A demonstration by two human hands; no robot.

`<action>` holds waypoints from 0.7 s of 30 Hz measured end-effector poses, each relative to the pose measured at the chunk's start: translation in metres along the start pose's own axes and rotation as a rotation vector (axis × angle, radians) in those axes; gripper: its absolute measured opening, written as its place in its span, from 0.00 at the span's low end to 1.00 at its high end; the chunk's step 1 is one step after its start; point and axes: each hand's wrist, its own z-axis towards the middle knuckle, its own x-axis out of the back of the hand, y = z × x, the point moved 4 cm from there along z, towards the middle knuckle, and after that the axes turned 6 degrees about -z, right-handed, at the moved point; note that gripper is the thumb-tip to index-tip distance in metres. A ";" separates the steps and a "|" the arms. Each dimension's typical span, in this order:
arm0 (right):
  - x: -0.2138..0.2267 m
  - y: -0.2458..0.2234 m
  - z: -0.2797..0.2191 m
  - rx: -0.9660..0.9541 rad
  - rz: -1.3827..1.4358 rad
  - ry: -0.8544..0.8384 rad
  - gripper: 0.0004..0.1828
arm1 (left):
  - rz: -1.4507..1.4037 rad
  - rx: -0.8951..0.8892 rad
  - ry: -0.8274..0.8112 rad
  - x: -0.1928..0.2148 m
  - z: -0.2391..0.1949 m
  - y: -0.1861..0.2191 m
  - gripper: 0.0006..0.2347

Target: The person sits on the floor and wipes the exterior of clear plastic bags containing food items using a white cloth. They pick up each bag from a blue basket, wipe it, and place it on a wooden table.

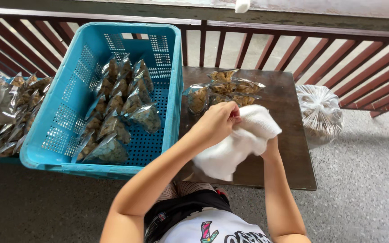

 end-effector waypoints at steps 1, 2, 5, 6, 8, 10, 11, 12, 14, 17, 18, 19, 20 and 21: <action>-0.011 -0.003 0.001 0.097 0.114 -0.063 0.28 | 0.015 0.007 -0.015 0.011 -0.001 0.005 0.03; -0.024 -0.003 0.002 0.161 0.193 -0.133 0.31 | -0.038 0.038 -0.089 0.023 0.000 0.004 0.05; -0.069 0.007 0.000 0.260 0.505 -0.355 0.39 | -0.075 -0.049 0.027 0.084 0.006 -0.024 0.11; -0.085 0.016 -0.001 0.210 0.664 -0.376 0.42 | 0.097 -0.011 0.120 0.113 0.008 -0.045 0.11; -0.106 0.032 0.006 0.043 0.959 -0.331 0.35 | 0.365 0.133 0.241 0.154 -0.009 -0.101 0.14; -0.122 0.045 0.014 -0.126 1.001 -0.250 0.35 | 0.582 0.494 0.060 0.174 -0.031 -0.176 0.26; -0.127 0.046 0.022 -0.105 0.921 -0.251 0.35 | 0.698 0.757 -0.147 0.178 -0.040 -0.217 0.37; -0.128 0.048 0.024 -0.101 0.833 -0.235 0.35 | 0.719 0.952 -0.353 0.177 -0.055 -0.254 0.32; -0.130 0.052 0.033 -0.073 0.727 -0.207 0.34 | 0.774 0.969 -0.209 0.182 -0.056 -0.306 0.23; -0.128 0.059 0.041 -0.039 0.648 -0.153 0.34 | 0.835 0.836 0.056 0.184 -0.043 -0.337 0.12; -0.127 0.062 0.042 -0.033 0.628 -0.132 0.34 | 0.870 0.776 0.080 0.181 -0.039 -0.334 0.09; -0.125 0.065 0.041 -0.030 0.604 -0.107 0.34 | 0.929 0.697 0.076 0.179 -0.033 -0.326 0.08; -0.124 0.067 0.041 -0.030 0.588 -0.095 0.34 | 0.968 0.638 0.075 0.178 -0.030 -0.312 0.08; -0.122 0.069 0.041 -0.029 0.571 -0.084 0.33 | 1.006 0.580 0.074 0.181 -0.028 -0.295 0.10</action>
